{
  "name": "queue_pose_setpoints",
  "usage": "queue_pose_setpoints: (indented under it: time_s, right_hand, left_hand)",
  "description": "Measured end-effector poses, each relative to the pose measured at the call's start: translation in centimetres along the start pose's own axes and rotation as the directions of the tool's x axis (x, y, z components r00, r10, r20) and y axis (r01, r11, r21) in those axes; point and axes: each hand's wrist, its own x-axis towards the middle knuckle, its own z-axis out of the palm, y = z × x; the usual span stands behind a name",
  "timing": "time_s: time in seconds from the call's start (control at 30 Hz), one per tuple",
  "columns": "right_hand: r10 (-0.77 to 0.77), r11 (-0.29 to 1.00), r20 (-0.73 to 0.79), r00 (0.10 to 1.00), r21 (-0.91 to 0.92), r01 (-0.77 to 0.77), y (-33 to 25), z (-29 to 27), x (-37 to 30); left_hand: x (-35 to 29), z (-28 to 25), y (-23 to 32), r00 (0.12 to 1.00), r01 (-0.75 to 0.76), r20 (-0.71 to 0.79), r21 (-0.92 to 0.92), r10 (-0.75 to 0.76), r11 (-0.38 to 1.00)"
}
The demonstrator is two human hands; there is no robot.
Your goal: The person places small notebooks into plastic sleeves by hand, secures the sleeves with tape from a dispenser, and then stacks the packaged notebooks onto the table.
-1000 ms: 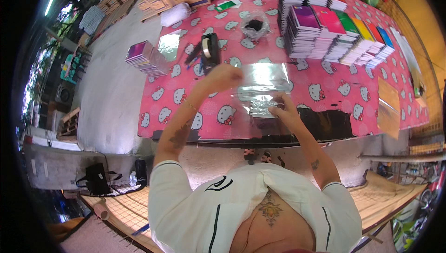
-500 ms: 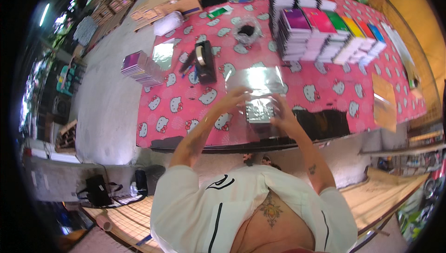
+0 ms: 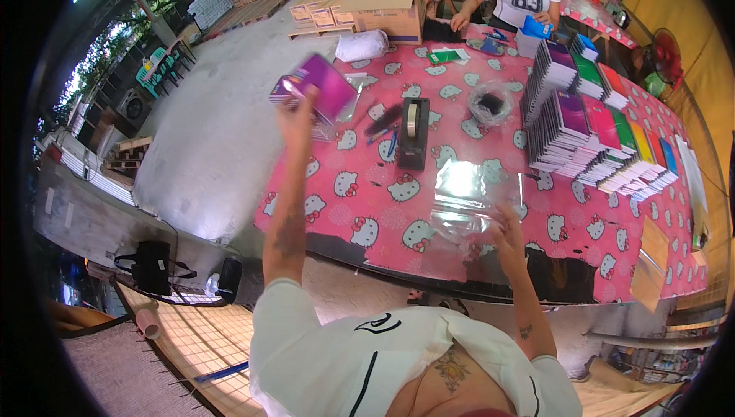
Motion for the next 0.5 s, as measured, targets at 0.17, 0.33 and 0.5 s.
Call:
queue_pose_setpoints:
  time_s: [0.17,0.33,0.5]
  right_hand:
    - [0.155,0.988,-0.182,0.971,-0.001,-0.158,1.4,-1.7,-2.3]
    - [0.200,0.978,-0.345,0.917,0.017,-0.207,2.2,-4.6,-5.2]
    - [0.200,0.978,-0.393,0.898,0.033,-0.204,3.1,-9.0,-5.1]
  left_hand:
    - [16.2,-5.6,-5.1,0.971,0.177,-0.212,0.332,-0.109,0.927]
    - [17.6,-2.6,-7.3,0.951,0.308,-0.072,0.283,-0.300,0.908]
    - [17.2,-5.2,-7.3,0.917,0.396,-0.073,0.283,-0.392,0.873]
